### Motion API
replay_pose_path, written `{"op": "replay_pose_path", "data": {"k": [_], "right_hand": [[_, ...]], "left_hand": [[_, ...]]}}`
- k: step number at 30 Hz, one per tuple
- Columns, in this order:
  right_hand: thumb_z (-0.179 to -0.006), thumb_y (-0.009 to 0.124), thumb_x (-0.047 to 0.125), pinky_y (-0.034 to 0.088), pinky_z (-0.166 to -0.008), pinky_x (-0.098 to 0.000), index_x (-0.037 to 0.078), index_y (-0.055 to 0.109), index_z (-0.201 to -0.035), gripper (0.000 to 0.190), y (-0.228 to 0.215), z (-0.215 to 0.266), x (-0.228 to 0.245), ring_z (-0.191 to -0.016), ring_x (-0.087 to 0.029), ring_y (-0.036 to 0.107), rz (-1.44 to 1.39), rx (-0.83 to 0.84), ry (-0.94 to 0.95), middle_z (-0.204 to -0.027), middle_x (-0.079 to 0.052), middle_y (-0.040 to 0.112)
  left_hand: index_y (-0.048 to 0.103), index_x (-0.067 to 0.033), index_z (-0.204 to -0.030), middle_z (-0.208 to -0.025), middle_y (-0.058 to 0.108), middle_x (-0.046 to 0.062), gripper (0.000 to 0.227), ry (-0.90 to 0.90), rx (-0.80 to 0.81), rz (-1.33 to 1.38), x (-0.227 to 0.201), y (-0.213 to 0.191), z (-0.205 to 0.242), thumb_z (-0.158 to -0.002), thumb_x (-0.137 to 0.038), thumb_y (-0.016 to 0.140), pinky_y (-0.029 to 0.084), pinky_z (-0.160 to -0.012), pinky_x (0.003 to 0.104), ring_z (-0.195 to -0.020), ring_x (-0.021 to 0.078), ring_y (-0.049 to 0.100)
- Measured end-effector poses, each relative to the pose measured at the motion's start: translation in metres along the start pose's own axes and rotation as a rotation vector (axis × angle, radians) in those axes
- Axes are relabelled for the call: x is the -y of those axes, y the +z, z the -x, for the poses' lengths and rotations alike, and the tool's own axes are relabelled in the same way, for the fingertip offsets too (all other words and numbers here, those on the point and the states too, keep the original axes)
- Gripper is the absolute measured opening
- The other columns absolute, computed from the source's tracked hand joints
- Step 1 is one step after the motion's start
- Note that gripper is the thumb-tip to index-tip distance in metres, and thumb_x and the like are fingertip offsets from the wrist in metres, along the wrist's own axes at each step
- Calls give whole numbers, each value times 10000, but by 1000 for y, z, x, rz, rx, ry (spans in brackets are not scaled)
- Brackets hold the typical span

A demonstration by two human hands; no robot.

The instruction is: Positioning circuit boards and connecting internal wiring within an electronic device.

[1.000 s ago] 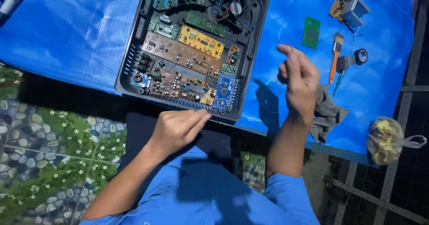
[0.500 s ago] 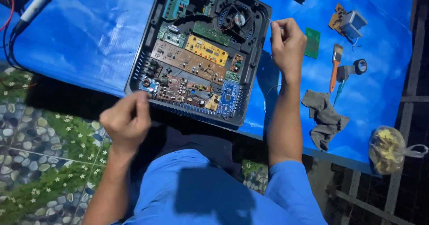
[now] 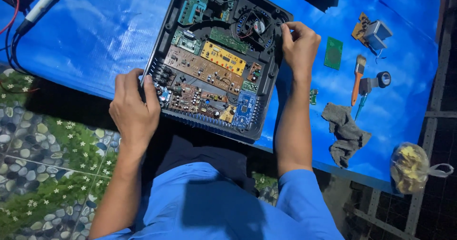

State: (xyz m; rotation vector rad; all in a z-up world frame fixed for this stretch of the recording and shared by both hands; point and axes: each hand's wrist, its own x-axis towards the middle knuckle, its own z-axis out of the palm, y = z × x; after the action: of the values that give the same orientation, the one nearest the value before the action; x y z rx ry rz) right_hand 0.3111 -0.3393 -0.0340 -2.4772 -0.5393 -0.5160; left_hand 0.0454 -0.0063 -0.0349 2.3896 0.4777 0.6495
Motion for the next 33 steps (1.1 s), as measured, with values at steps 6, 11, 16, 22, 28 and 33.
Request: {"op": "replay_pose_path", "data": {"k": [6, 11, 16, 22, 28, 33], "right_hand": [[-1063, 740, 236, 514, -529, -455, 89, 821, -1022, 173, 7, 3, -10, -654, -205, 655, 27, -14, 20, -750, -49, 715], [-1038, 740, 230, 465, -500, -399, 77, 845, -978, 195, 14, 1, -11, -606, -164, 632, 70, -35, 39, -712, -42, 725], [-1042, 731, 199, 453, -474, -370, 65, 843, -966, 190, 15, -1, -3, -584, -159, 635, 84, -37, 3, -706, -49, 738], [-1026, 742, 205, 548, -507, -369, 77, 844, -991, 167, 15, -1, -2, -663, -201, 745, 152, -48, 10, -779, -69, 798], [-1015, 746, 217, 555, -479, -383, 80, 849, -993, 172, 18, 0, -10, -616, -209, 741, 243, -71, -3, -750, -67, 794], [-1008, 765, 211, 615, -544, -392, 96, 859, -999, 149, 18, -1, -8, -666, -226, 769, 322, -31, -75, -780, -72, 809]], "left_hand": [[677, 23, -1226, -1061, 613, 190, 342, -19, 6, 8, 8, 12, 3, -1144, -202, 431, 456, -551, 494, -747, 383, 623], [667, 39, -1208, -1040, 607, 196, 334, -21, 1, 32, 7, 15, 1, -1132, -168, 416, 439, -540, 480, -736, 371, 607], [683, 24, -1186, -1004, 638, 182, 356, -33, -13, 19, 10, 17, 2, -1129, -188, 402, 418, -532, 485, -731, 384, 614], [693, 23, -1193, -1010, 653, 176, 365, -32, -13, 14, 10, 18, 1, -1126, -186, 401, 420, -510, 476, -711, 382, 621], [694, 29, -1202, -979, 648, 167, 362, -18, -25, 13, 10, 18, 1, -1128, -177, 405, 403, -482, 448, -665, 355, 603], [697, 24, -1182, -982, 654, 171, 373, -38, -11, 0, 9, 17, 2, -1125, -185, 394, 412, -491, 469, -678, 374, 614]]}}
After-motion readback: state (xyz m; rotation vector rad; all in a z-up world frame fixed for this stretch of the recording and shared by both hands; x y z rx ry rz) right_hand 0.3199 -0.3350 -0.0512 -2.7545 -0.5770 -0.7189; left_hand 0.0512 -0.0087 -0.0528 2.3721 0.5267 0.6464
